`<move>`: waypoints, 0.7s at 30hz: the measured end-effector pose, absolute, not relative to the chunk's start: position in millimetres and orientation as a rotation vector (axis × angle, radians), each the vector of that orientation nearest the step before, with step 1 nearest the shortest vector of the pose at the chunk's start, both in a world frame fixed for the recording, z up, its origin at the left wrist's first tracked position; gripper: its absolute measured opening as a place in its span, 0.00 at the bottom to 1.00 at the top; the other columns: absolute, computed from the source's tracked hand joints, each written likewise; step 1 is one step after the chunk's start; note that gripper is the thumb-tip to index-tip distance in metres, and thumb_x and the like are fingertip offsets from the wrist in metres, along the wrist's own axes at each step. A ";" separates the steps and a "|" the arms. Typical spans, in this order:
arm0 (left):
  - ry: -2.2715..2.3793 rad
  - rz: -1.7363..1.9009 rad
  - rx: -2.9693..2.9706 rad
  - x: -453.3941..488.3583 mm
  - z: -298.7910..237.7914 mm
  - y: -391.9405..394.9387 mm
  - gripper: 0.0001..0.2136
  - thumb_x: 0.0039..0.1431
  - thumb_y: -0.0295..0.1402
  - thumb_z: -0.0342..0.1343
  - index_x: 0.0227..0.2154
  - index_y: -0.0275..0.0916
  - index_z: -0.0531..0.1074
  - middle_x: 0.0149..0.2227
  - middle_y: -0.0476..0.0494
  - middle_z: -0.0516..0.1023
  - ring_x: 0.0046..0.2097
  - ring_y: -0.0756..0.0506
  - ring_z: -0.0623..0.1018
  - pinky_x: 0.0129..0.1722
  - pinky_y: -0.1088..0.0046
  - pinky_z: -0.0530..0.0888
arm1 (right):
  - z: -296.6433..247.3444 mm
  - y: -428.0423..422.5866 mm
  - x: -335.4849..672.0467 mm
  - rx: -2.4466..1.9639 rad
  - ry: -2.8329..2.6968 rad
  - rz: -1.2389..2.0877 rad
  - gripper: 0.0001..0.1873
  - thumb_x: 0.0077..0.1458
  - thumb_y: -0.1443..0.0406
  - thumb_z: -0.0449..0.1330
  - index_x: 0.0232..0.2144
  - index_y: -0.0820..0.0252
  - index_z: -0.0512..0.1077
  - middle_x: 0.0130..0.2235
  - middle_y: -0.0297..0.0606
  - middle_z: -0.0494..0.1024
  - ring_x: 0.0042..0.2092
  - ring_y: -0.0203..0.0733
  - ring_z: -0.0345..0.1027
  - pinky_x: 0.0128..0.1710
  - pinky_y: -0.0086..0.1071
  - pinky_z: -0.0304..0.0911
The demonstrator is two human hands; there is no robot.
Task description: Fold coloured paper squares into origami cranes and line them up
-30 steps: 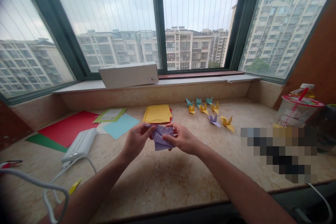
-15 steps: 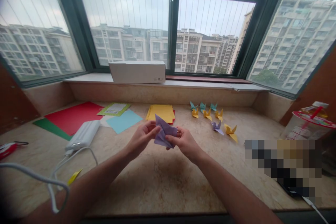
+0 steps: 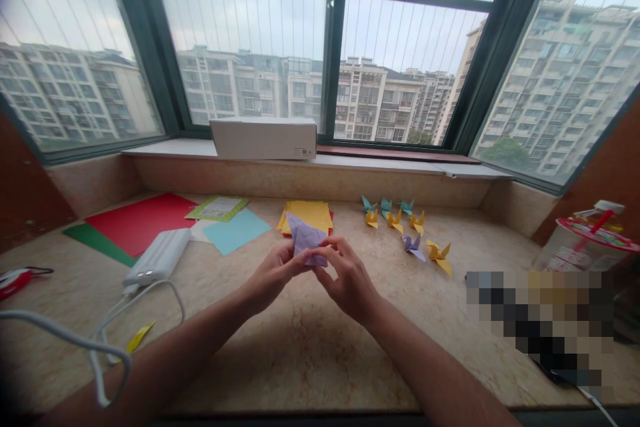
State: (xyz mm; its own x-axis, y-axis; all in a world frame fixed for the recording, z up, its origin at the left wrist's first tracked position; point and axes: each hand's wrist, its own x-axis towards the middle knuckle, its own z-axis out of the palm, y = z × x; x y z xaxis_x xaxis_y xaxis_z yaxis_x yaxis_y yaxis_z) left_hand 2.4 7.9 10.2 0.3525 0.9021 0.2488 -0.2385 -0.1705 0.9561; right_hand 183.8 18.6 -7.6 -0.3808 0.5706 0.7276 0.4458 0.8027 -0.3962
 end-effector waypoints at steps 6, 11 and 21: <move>0.803 1.337 1.148 -3.6 12.7 14.6 0.16 0.56 0.39 0.61 0.43 0.35 0.73 0.40 0.40 0.81 0.39 0.45 0.80 0.41 0.67 0.76 | -4.7 14.3 183.6 -0.692 -2.206 0.139 0.20 0.60 0.66 0.59 0.54 0.51 0.70 0.52 0.46 0.68 0.47 0.47 0.68 0.46 0.44 0.69; 0.847 1.273 1.153 -5.6 13.6 16.2 0.16 0.53 0.35 0.61 0.43 0.35 0.73 0.36 0.42 0.81 0.32 0.48 0.78 0.32 0.72 0.75 | 0.0 18.6 192.6 -0.712 -2.217 0.112 0.23 0.58 0.68 0.60 0.56 0.50 0.69 0.57 0.47 0.64 0.50 0.49 0.65 0.49 0.47 0.68; 0.884 1.254 1.168 -8.5 13.1 16.5 0.30 0.47 0.36 0.68 0.52 0.35 0.65 0.32 0.45 0.80 0.28 0.49 0.77 0.30 0.75 0.71 | -3.0 26.1 198.5 -0.675 -2.193 0.207 0.13 0.64 0.65 0.55 0.48 0.50 0.76 0.47 0.43 0.71 0.42 0.43 0.69 0.42 0.39 0.69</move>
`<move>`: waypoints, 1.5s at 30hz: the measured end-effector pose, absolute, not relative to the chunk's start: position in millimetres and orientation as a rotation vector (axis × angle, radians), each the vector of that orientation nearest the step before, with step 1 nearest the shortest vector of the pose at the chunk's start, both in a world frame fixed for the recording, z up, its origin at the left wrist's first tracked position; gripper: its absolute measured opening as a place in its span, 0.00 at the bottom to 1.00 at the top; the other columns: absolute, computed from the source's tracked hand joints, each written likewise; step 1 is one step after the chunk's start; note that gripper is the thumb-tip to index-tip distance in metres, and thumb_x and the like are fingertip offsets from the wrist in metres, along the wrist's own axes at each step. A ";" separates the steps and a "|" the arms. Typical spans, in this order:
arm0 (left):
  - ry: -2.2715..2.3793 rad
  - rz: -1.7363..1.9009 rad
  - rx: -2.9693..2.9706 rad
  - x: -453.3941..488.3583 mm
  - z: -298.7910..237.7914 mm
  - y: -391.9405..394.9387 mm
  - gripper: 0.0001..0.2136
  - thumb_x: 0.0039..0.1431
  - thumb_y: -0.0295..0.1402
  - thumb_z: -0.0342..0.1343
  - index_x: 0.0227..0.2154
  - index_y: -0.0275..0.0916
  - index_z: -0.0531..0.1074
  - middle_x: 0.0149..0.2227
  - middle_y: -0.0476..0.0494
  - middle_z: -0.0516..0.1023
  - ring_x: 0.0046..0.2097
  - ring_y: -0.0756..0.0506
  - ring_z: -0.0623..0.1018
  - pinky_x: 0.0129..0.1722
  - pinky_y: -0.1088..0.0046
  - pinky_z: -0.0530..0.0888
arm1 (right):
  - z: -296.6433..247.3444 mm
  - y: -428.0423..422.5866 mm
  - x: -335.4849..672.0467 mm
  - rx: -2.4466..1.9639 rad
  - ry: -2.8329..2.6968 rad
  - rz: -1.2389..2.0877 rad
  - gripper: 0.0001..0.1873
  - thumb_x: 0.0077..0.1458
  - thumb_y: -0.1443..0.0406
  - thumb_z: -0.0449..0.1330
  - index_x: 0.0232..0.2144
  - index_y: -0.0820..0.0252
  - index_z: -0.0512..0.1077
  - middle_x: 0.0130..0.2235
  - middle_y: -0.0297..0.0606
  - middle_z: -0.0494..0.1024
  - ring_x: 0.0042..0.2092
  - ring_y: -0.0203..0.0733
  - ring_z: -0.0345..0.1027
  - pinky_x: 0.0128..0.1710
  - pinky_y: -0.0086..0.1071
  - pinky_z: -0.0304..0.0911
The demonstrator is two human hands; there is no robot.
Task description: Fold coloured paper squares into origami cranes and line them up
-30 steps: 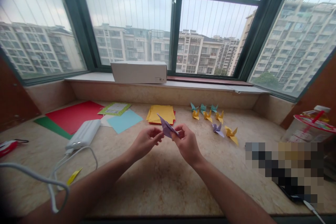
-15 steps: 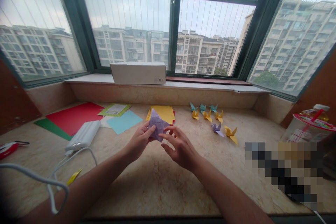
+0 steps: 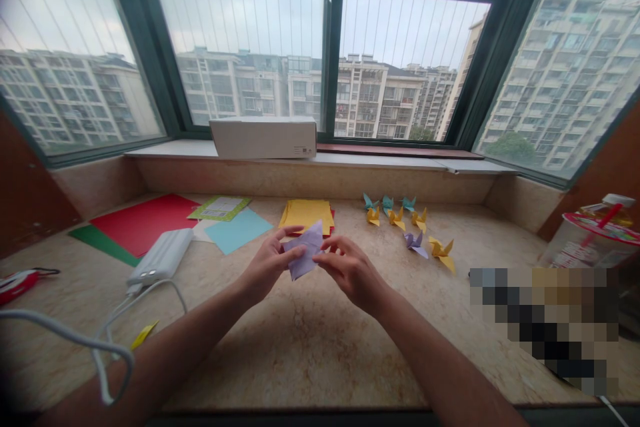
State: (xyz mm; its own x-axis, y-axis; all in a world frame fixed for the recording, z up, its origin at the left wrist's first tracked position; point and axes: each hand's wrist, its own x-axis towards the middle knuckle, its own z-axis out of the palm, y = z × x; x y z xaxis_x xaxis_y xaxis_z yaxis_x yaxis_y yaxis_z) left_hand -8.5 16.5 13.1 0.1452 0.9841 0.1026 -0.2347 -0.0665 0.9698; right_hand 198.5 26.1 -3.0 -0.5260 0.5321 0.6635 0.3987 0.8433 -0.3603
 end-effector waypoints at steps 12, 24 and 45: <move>0.629 1.106 1.382 -0.3 9.0 13.3 0.16 0.55 0.32 0.62 0.48 0.36 0.75 0.49 0.38 0.78 0.50 0.40 0.76 0.52 0.64 0.70 | 0.7 24.0 192.3 -0.851 -1.904 0.294 0.10 0.56 0.56 0.64 0.32 0.57 0.77 0.40 0.42 0.71 0.40 0.45 0.68 0.41 0.39 0.67; 0.546 1.107 1.372 3.0 7.7 8.2 0.17 0.60 0.36 0.60 0.51 0.40 0.74 0.54 0.39 0.75 0.55 0.40 0.74 0.58 0.60 0.68 | -3.6 30.1 190.1 -0.927 -1.686 0.465 0.14 0.54 0.54 0.65 0.27 0.58 0.72 0.35 0.39 0.72 0.33 0.40 0.64 0.33 0.35 0.64; 0.888 1.316 1.577 2.8 5.6 10.0 0.15 0.62 0.41 0.56 0.42 0.34 0.78 0.35 0.40 0.81 0.33 0.45 0.81 0.37 0.69 0.78 | -0.2 29.6 188.9 -0.937 -1.642 0.872 0.17 0.53 0.58 0.64 0.43 0.58 0.67 0.30 0.35 0.76 0.30 0.40 0.67 0.29 0.32 0.59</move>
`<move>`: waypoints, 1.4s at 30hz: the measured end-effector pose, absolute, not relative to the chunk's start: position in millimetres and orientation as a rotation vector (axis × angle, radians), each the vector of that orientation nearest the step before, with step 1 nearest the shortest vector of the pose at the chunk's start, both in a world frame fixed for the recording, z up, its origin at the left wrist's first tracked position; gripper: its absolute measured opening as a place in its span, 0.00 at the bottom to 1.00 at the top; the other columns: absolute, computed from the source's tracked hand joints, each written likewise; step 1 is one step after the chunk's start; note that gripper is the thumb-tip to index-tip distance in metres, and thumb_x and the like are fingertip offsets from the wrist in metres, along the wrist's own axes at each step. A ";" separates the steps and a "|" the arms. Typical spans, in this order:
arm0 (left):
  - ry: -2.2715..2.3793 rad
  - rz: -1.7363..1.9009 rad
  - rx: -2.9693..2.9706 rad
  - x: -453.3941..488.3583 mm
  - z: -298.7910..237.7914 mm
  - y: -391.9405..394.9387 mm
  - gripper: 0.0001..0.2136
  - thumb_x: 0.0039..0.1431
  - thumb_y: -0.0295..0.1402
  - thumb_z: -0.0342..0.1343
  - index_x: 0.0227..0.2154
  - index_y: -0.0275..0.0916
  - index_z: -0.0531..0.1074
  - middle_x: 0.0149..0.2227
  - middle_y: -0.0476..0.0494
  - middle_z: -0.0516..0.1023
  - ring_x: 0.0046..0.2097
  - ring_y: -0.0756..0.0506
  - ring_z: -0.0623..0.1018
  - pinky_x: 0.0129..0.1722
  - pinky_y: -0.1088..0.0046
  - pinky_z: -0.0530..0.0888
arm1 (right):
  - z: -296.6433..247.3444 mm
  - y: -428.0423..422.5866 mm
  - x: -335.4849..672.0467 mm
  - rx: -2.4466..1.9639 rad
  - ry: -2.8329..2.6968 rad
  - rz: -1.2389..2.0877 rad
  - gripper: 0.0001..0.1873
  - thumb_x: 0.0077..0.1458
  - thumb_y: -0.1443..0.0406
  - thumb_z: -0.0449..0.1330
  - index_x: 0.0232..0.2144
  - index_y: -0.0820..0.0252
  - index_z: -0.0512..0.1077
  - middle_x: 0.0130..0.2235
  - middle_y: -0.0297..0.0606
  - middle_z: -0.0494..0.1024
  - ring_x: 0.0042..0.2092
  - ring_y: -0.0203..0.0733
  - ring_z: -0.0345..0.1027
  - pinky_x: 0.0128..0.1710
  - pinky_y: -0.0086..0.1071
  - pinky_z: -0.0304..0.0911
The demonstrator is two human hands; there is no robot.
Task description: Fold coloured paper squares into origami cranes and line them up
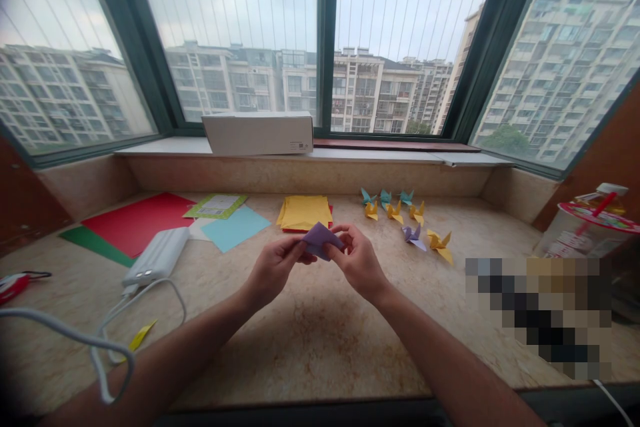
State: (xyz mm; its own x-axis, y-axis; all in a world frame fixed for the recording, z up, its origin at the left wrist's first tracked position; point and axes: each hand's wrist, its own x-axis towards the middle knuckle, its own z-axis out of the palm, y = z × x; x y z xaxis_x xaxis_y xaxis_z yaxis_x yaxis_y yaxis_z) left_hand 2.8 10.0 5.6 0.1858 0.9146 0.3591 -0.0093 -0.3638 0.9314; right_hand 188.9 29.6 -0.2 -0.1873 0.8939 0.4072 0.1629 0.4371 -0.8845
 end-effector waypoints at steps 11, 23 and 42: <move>0.861 1.005 1.716 -2.5 1.4 10.7 0.16 0.62 0.41 0.55 0.37 0.31 0.79 0.27 0.42 0.79 0.28 0.47 0.78 0.30 0.73 0.74 | 3.8 27.0 196.6 -0.924 -1.861 0.448 0.10 0.54 0.66 0.64 0.40 0.55 0.73 0.38 0.35 0.75 0.39 0.42 0.67 0.41 0.36 0.62; 0.715 1.100 1.552 -3.1 8.1 14.0 0.21 0.61 0.44 0.57 0.48 0.31 0.76 0.31 0.40 0.81 0.30 0.47 0.80 0.33 0.71 0.76 | 14.2 22.2 206.0 -0.660 -1.941 0.632 0.10 0.58 0.71 0.56 0.33 0.57 0.77 0.43 0.41 0.76 0.46 0.43 0.71 0.47 0.38 0.66; 0.916 1.177 1.729 -2.4 4.0 7.2 0.17 0.62 0.44 0.54 0.40 0.32 0.73 0.24 0.45 0.77 0.23 0.49 0.77 0.23 0.75 0.74 | -0.7 28.0 198.1 -0.700 -1.640 1.083 0.16 0.52 0.62 0.67 0.43 0.55 0.71 0.39 0.38 0.78 0.38 0.40 0.73 0.37 0.34 0.70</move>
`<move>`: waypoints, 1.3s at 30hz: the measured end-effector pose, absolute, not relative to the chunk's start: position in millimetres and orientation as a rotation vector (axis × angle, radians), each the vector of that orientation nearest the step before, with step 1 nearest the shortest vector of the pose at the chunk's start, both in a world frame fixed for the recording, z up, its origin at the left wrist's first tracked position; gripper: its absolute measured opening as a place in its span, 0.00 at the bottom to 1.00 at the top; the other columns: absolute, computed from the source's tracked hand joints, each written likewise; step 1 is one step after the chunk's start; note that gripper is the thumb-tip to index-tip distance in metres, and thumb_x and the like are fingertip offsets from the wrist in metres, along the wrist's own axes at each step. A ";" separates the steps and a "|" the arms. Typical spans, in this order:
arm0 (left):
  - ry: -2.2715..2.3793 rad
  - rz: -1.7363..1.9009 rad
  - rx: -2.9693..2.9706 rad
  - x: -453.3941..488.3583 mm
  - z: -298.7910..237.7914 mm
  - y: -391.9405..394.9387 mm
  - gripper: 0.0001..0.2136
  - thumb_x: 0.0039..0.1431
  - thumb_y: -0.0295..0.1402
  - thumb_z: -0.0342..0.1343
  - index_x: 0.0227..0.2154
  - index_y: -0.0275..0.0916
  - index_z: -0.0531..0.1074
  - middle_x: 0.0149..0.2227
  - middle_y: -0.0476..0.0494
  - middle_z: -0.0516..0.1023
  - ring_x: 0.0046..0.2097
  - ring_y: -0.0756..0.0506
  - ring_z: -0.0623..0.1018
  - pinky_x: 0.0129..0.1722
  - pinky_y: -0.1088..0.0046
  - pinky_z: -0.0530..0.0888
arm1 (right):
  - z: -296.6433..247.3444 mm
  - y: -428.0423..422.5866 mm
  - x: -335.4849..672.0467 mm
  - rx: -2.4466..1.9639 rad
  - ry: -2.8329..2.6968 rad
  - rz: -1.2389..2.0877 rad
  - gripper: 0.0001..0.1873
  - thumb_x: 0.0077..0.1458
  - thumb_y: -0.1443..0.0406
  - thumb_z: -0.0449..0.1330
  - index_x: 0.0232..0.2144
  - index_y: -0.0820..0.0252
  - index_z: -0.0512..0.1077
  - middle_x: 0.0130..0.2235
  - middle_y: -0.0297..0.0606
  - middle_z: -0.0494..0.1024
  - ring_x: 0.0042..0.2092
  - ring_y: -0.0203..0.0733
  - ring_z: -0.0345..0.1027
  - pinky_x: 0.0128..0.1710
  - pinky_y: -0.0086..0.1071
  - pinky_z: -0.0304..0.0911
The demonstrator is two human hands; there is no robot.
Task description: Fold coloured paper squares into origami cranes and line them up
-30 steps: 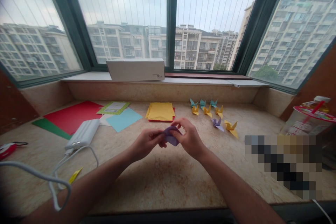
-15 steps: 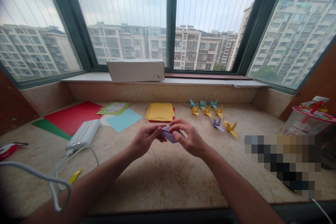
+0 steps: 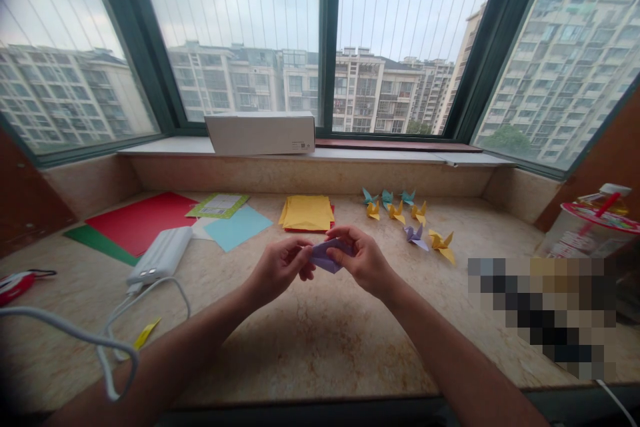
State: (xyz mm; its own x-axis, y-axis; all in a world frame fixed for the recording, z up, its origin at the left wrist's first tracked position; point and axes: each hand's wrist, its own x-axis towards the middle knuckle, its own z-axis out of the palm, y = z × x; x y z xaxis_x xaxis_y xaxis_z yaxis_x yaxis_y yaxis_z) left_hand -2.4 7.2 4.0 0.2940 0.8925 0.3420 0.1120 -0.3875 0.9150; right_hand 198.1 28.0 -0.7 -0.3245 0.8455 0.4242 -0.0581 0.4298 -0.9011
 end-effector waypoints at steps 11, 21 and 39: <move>0.987 1.266 1.713 -0.1 -0.9 9.1 0.22 0.65 0.48 0.48 0.24 0.35 0.70 0.18 0.48 0.72 0.17 0.52 0.72 0.16 0.80 0.66 | 8.1 24.5 197.4 -0.840 -1.782 0.339 0.18 0.56 0.57 0.64 0.47 0.55 0.73 0.47 0.44 0.75 0.47 0.48 0.69 0.48 0.43 0.64; 0.886 1.115 1.748 15.4 -7.7 -3.1 0.18 0.65 0.46 0.49 0.42 0.34 0.70 0.36 0.38 0.81 0.25 0.49 0.80 0.23 0.75 0.75 | 3.3 20.5 186.9 -0.968 -1.625 0.437 0.11 0.52 0.59 0.66 0.36 0.57 0.73 0.30 0.35 0.76 0.33 0.42 0.67 0.37 0.36 0.61; 0.612 1.189 1.219 17.2 5.5 -4.2 0.17 0.57 0.43 0.61 0.40 0.32 0.72 0.36 0.39 0.79 0.37 0.44 0.80 0.39 0.66 0.77 | 0.8 12.3 187.3 -0.738 -2.023 0.063 0.23 0.56 0.73 0.58 0.49 0.44 0.76 0.61 0.39 0.61 0.59 0.54 0.59 0.56 0.53 0.58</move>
